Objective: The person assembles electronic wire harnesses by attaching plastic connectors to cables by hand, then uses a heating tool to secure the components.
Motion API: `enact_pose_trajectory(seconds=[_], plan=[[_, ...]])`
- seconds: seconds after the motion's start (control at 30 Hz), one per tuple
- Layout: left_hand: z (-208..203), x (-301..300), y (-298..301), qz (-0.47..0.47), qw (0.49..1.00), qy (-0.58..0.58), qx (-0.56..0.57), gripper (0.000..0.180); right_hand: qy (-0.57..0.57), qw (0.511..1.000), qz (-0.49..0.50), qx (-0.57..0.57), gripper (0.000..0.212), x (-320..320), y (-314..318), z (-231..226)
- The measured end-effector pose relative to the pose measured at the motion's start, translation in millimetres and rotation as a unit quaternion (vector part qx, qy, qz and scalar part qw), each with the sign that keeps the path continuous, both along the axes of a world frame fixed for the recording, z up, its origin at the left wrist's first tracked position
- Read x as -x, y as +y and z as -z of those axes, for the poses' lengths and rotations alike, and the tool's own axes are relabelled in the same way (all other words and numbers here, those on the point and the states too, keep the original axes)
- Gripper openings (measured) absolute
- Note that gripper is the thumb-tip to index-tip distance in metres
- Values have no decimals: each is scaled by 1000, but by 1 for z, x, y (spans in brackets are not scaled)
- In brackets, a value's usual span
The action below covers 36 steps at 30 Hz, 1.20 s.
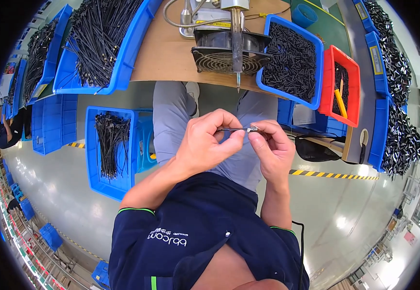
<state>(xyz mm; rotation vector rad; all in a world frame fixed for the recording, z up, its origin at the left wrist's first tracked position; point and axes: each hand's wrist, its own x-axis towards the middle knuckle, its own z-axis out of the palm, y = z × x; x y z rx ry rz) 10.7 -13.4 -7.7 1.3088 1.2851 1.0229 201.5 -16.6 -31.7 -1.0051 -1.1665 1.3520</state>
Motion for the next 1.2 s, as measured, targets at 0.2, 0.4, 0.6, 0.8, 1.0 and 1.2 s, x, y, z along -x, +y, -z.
enact_pose_trajectory(seconds=[0.2,0.4,0.6,0.8,1.0,1.2], plan=[[11,0,1,-2,993,-108,47,12,0,1000,4,-10,21,5,-1,5],[12,5,3,-12,989,-134,54,9,26,999,38,13,24,9,-1,-9],[-2,16,10,-5,1000,-20,18,10,-113,986,63,-107,13,-1,7,-4],[-9,19,17,-5,999,35,-32,14,-226,926,61,-295,20,16,19,-10],[-18,19,24,-3,997,72,-42,16,-233,917,82,-314,21,23,25,-8],[-23,20,30,-3,995,94,-45,16,-244,913,88,-315,20,27,30,-9]])
